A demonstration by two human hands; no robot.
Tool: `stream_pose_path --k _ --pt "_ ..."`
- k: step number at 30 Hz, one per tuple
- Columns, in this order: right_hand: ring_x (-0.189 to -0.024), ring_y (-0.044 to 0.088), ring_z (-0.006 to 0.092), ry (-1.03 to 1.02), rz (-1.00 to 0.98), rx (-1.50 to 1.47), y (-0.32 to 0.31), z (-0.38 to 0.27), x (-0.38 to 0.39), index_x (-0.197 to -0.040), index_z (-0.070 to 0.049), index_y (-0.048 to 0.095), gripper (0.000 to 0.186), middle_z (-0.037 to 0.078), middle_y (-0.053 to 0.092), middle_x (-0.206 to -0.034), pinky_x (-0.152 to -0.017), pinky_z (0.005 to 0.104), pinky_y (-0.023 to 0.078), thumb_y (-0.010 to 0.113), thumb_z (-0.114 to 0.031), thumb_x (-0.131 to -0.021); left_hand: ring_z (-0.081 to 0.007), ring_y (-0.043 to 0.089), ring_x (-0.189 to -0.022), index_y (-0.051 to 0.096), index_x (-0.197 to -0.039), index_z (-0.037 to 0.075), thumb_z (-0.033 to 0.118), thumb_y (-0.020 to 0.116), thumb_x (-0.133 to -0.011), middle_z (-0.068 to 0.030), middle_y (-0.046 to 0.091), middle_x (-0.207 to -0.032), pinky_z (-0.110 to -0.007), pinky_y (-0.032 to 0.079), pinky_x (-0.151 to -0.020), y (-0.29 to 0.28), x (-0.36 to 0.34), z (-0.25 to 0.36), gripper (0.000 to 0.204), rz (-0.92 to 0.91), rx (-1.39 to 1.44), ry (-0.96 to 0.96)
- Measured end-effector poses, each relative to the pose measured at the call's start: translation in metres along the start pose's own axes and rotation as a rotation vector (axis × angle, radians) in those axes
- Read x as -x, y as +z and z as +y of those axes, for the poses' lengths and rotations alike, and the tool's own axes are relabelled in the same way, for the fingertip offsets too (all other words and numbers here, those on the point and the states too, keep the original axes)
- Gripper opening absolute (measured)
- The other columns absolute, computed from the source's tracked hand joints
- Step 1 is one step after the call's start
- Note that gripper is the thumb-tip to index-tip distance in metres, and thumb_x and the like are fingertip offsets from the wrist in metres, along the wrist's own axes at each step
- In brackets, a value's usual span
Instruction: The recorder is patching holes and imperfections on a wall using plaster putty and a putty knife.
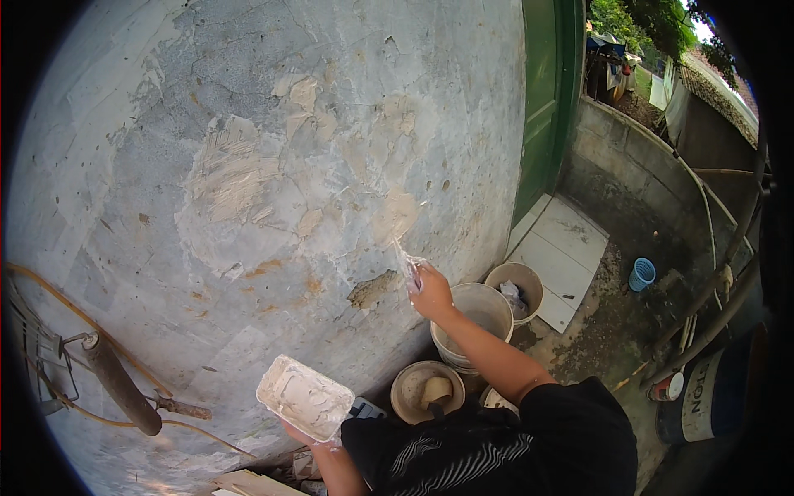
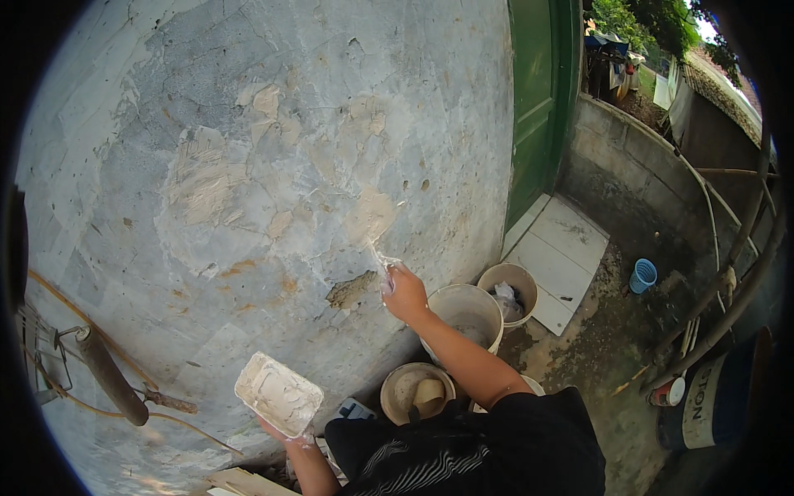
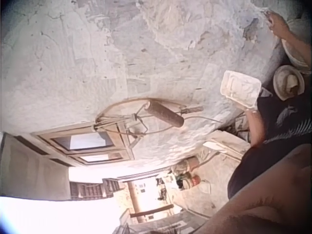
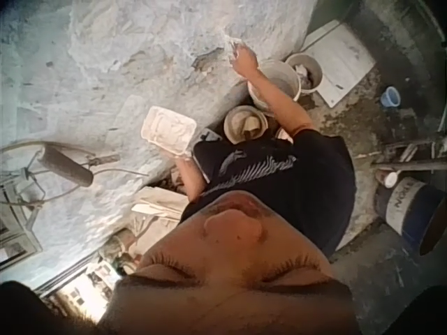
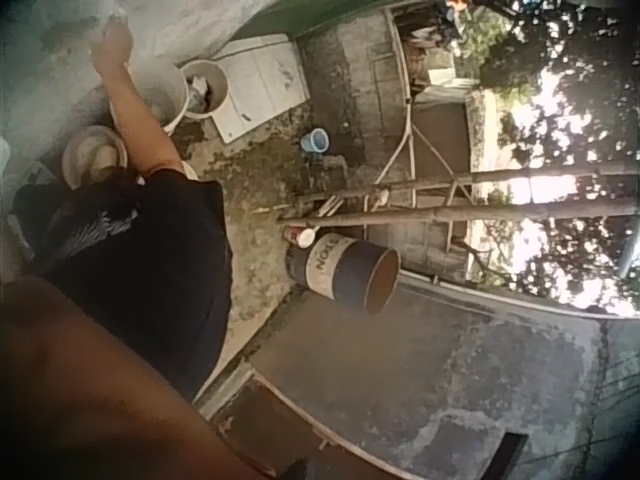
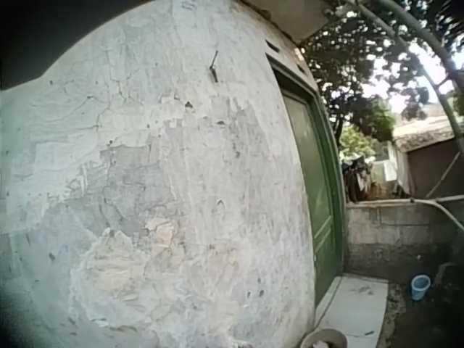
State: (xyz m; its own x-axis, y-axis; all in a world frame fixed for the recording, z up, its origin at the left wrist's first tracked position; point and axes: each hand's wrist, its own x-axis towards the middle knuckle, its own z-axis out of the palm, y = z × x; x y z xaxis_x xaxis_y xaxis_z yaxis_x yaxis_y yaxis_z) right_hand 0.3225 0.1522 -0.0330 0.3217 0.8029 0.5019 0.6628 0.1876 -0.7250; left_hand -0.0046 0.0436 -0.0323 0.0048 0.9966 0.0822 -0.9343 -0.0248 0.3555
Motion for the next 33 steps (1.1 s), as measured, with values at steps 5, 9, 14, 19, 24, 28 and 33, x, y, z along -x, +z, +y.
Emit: stream_pose_path --k 5,9,14,19,24,28,33 --pt "-0.085 0.057 0.0356 0.218 0.194 0.078 -0.016 0.015 -0.060 -0.092 0.000 0.058 0.022 0.015 0.056 -0.096 -0.073 0.0406 0.047 0.060 -0.009 -0.072 -0.0374 0.051 -0.109 0.042 -0.129 0.008 0.044 0.038 -0.088 -0.0145 0.049 -0.126 -0.054 0.043 -0.089 0.001 0.017 0.012 0.055 0.032 -0.062 0.073" --pt "-0.087 0.058 0.0346 0.080 0.252 0.114 0.039 -0.028 -0.039 -0.099 -0.001 0.060 0.028 0.015 0.053 -0.109 -0.075 0.0398 0.048 0.062 -0.009 -0.072 -0.0374 0.051 -0.109 0.043 -0.129 0.008 0.043 0.037 -0.088 -0.0142 0.049 -0.126 -0.054 0.043 -0.089 -0.010 0.014 0.018 0.054 0.098 -0.100 0.169" --pt "-0.086 0.058 0.0354 -0.073 -0.071 -0.040 0.038 -0.042 0.020 -0.099 -0.003 0.060 0.029 0.016 0.055 -0.106 -0.075 0.0402 0.048 0.062 -0.010 -0.071 -0.0371 0.053 -0.107 0.044 -0.128 0.008 0.043 0.037 -0.088 -0.0135 0.051 -0.125 -0.053 0.044 -0.088 0.001 0.003 0.011 0.054 0.046 -0.054 0.091" --pt "-0.083 0.057 0.0360 0.004 0.002 -0.050 0.001 0.008 0.007 -0.092 -0.002 0.059 0.023 0.018 0.058 -0.091 -0.071 0.0405 0.046 0.059 -0.007 -0.070 -0.0363 0.053 -0.106 0.044 -0.128 0.009 0.043 0.036 -0.089 -0.0130 0.051 -0.124 -0.053 0.045 -0.087 0.023 0.002 0.000 0.053 0.013 -0.059 0.090" --pt "-0.080 0.057 0.0373 0.091 0.219 -0.068 -0.019 0.023 -0.049 -0.087 -0.001 0.058 0.017 0.019 0.059 -0.084 -0.069 0.0421 0.046 0.059 -0.008 -0.071 -0.0355 0.055 -0.104 0.045 -0.127 0.010 0.045 0.036 -0.088 -0.0124 0.052 -0.123 -0.052 0.046 -0.086 -0.003 0.010 0.010 0.053 0.031 -0.097 0.122" --pt "-0.076 0.057 0.0384 0.178 0.210 -0.014 0.007 -0.005 -0.054 -0.085 -0.002 0.058 0.015 0.018 0.059 -0.078 -0.067 0.0444 0.046 0.059 -0.010 -0.072 -0.0381 0.053 -0.106 0.043 -0.128 0.009 0.048 0.038 -0.087 -0.0141 0.051 -0.124 -0.056 0.045 -0.085 -0.007 0.013 0.011 0.056 0.111 -0.032 0.149" --pt "-0.073 0.058 0.0383 -0.098 -0.024 -0.015 0.031 -0.026 0.003 -0.092 -0.001 0.061 0.024 0.020 0.059 -0.076 -0.066 0.0436 0.046 0.061 -0.012 -0.071 -0.0373 0.052 -0.108 0.044 -0.129 0.009 0.044 0.036 -0.088 -0.0134 0.052 -0.124 -0.055 0.043 -0.089 -0.006 0.006 0.007 0.054 0.002 -0.060 0.047"
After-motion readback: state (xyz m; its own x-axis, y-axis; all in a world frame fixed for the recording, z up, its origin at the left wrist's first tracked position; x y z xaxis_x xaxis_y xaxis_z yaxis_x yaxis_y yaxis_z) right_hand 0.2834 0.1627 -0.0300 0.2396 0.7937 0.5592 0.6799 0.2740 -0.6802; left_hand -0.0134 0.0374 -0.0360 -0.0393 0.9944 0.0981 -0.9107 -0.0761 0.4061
